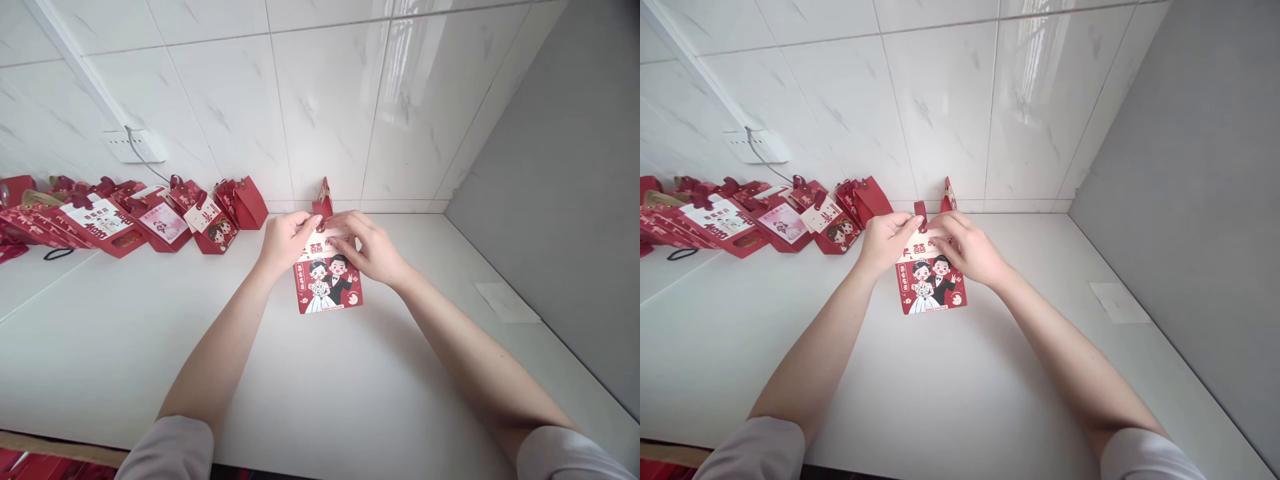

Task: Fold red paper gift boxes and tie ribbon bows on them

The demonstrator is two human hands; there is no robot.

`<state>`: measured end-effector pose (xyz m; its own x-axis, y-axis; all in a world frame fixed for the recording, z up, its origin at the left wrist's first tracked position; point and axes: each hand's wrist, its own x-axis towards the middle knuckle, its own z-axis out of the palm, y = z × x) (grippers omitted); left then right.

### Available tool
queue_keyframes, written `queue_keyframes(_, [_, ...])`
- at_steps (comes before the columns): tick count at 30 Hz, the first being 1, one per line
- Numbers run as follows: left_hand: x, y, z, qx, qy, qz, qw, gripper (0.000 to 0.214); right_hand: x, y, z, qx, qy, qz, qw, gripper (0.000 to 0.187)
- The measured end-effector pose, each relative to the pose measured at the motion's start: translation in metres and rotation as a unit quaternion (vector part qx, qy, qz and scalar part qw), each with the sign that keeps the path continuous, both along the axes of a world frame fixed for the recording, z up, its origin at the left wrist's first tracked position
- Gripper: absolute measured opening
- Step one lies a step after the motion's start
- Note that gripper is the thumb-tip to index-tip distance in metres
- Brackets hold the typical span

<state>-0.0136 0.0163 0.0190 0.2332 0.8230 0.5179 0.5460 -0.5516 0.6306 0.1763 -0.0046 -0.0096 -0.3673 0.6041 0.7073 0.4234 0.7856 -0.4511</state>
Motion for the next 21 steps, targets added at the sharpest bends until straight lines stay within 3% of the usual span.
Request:
queue_keyframes(7, [0.0,0.001,-0.001,0.01,0.002,0.01,1.0,0.039,-0.002,-0.001,-0.001,-0.014,0.006,-0.006,1.0,0.019])
queue_keyframes(13, [0.001,-0.001,0.0,-0.011,-0.006,-0.021,1.0,0.038,-0.001,-0.002,0.0,-0.003,0.011,-0.016,1.0,0.013])
queue_keyframes(21, [-0.003,0.007,-0.01,-0.054,0.097,-0.088,0.99,0.036,0.002,0.007,-0.011,-0.051,-0.055,-0.047,0.996,0.006])
